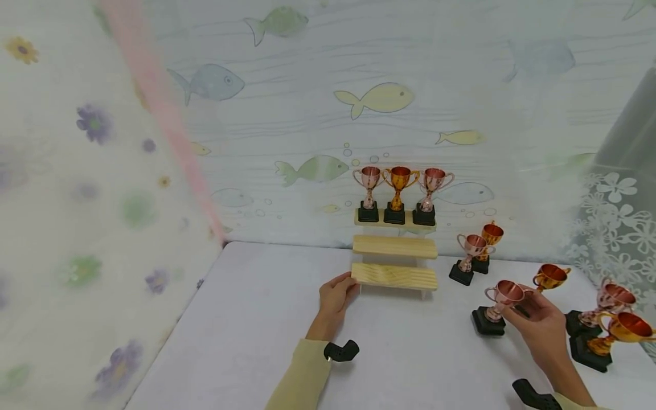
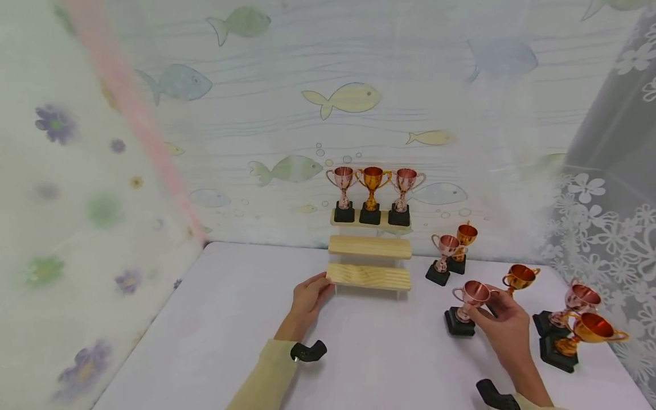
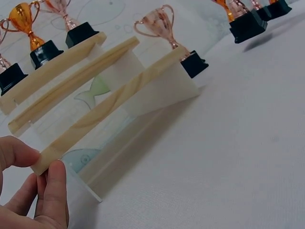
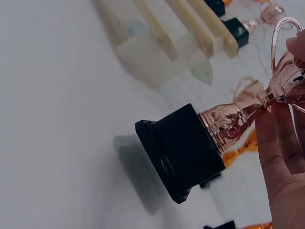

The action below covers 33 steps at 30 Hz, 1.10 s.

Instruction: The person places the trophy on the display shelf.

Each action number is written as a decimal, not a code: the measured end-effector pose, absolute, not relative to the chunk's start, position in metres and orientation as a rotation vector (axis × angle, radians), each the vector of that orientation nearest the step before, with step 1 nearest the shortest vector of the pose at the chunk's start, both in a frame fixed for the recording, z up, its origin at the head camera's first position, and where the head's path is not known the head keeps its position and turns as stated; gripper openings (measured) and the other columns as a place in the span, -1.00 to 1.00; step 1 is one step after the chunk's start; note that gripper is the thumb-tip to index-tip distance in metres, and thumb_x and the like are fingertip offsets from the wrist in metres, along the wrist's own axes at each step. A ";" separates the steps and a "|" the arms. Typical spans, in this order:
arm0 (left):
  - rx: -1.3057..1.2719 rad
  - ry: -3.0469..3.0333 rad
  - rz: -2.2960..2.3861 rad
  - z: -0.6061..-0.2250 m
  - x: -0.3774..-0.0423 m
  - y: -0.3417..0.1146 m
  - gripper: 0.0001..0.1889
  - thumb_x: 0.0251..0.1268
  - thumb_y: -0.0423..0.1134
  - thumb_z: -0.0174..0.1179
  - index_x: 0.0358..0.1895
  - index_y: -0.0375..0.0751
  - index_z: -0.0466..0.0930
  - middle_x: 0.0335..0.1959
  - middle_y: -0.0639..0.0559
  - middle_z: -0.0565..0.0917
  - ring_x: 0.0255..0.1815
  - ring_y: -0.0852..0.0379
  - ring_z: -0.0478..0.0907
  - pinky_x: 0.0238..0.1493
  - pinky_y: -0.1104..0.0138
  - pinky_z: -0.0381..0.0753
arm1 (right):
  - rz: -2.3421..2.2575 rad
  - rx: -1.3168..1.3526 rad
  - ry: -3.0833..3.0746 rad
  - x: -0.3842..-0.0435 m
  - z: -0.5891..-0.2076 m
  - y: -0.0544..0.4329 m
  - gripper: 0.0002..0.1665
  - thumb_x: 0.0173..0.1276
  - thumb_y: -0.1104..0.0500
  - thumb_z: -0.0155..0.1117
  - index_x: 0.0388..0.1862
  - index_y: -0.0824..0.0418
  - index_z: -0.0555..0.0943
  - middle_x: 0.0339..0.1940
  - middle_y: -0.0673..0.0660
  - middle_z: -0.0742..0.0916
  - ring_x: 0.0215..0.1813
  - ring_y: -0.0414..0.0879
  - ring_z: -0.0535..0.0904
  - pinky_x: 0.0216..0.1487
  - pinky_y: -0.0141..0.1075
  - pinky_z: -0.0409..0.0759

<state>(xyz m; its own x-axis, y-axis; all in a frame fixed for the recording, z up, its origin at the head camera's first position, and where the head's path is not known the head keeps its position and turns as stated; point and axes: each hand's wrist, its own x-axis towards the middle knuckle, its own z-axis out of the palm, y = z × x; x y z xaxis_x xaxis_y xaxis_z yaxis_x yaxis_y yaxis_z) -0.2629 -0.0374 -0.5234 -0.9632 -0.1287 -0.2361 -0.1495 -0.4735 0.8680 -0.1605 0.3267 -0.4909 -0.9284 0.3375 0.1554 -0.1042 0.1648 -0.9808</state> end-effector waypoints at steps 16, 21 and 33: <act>-0.457 1.613 2.634 -0.524 -0.264 -0.037 -0.61 0.25 -0.56 0.21 0.14 -0.67 0.54 -0.06 -0.30 0.67 -0.22 0.16 0.66 -0.07 0.37 0.74 | 1.767 0.096 -2.177 -0.179 -0.467 0.272 -0.40 0.29 0.46 0.40 0.28 0.21 0.50 0.04 -0.34 0.63 0.08 -0.53 0.54 -0.08 -0.66 0.61; -0.477 1.609 2.629 -0.521 -0.262 -0.038 -0.61 0.26 -0.54 0.22 0.14 -0.66 0.54 -0.06 -0.28 0.67 -0.21 0.16 0.65 -0.08 0.39 0.73 | 1.797 0.204 -2.151 -0.191 -0.456 0.253 -0.42 0.29 0.44 0.41 0.27 0.21 0.51 0.03 -0.29 0.67 0.06 -0.45 0.59 -0.04 -0.63 0.62; -0.469 1.605 2.639 -0.519 -0.261 -0.037 -0.61 0.23 -0.56 0.22 0.13 -0.67 0.54 -0.11 -0.25 0.68 -0.23 0.16 0.66 -0.04 0.34 0.74 | 1.870 0.263 -2.109 -0.232 -0.441 0.210 -0.47 0.30 0.38 0.43 0.22 0.38 0.51 -0.03 -0.22 0.68 0.04 -0.35 0.61 0.00 -0.57 0.64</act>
<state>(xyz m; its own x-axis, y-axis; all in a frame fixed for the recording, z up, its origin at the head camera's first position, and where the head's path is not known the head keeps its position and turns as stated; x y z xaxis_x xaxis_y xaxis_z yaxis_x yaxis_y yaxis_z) -0.2610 -0.0374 -0.5195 -0.9549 -0.1394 -0.2623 -0.1688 -0.4718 0.8654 -0.2320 0.2102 -0.4409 -0.9352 0.0670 0.3477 -0.3372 0.1310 -0.9323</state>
